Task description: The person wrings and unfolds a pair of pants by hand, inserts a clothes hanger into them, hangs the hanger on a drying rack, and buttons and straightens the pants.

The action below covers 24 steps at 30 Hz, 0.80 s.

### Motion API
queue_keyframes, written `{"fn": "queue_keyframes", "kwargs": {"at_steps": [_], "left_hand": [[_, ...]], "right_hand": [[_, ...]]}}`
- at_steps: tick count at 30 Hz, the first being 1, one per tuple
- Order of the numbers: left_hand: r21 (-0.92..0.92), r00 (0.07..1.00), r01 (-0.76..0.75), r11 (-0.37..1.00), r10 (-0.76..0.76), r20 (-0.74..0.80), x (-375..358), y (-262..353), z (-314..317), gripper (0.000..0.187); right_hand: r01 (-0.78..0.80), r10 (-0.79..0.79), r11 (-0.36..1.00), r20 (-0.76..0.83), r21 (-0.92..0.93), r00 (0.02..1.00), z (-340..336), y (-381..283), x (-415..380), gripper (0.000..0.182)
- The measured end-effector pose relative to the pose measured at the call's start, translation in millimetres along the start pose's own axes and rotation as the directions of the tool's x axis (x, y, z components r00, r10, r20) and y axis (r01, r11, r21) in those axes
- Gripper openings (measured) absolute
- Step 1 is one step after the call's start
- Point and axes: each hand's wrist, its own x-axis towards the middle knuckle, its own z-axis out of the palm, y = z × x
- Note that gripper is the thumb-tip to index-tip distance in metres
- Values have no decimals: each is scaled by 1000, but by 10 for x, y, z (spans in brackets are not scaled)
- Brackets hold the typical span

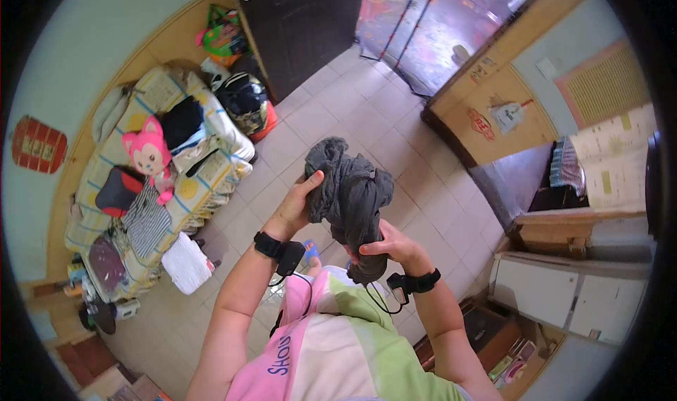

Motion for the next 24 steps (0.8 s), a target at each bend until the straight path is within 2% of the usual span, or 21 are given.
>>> {"fn": "queue_keyframes", "kwargs": {"at_steps": [2, 3, 5, 8, 11, 12, 14, 15, 18, 19, 20, 21, 22, 24], "left_hand": [[175, 994, -81, 981, 92, -54, 200, -31, 327, 55], [147, 984, -124, 981, 140, -110, 280, -69, 558, 55], [252, 972, -207, 945, 227, -52, 461, -238, 888, 52], [395, 956, -285, 873, 291, 46, 683, -485, 1394, 51], [579, 927, -373, 725, 317, 201, 842, -762, 1868, 45], [637, 912, -409, 653, 318, 260, 868, -832, 1979, 43], [658, 920, -389, 645, 304, 246, 948, -902, 2147, 37], [671, 923, -381, 636, 304, 236, 972, -895, 2201, 35], [681, 897, -420, 600, 390, 209, 1076, -718, 2342, 30], [672, 883, -445, 593, 418, 216, 1102, -638, 2379, 29], [659, 867, -471, 586, 447, 222, 1124, -561, 2415, 29], [714, 818, -505, 485, 532, 218, 1133, -504, 2460, 27], [732, 798, -521, 439, 554, 235, 1206, -388, 2369, 27], [782, 727, -518, 346, 660, 189, 1211, -131, 2480, 26]], "right_hand": [[7, -10, 999, -80, -42, 997, -278, 64, -271, 50], [41, -53, 996, -162, -74, 985, -432, 131, -413, 53], [96, -138, 985, -321, -144, 937, -661, 233, -655, 59], [360, -333, 932, -469, -35, 818, -868, 199, -1023, 70], [535, -508, 836, -546, -124, 666, -981, -94, -1299, 62], [527, -488, 840, -603, -129, 631, -1068, -105, -1345, 58], [509, -443, 851, -696, -129, 565, -1300, -99, -1414, 49], [605, -480, 792, -692, -78, 539, -1381, -97, -1485, 36], [634, -518, 759, -727, -147, 452, -1692, -134, -1872, 36], [656, -527, 735, -752, -171, 395, -1773, -171, -2042, 34], [632, -503, 756, -770, -171, 392, -1857, -217, -2245, 34], [630, -516, 750, -775, -202, 366, -1922, -266, -2438, 35], [628, -527, 744, -779, -229, 341, -1979, -308, -2626, 36], [608, -522, 729, -830, -314, 198, -2131, -389, -3035, 31]]}}
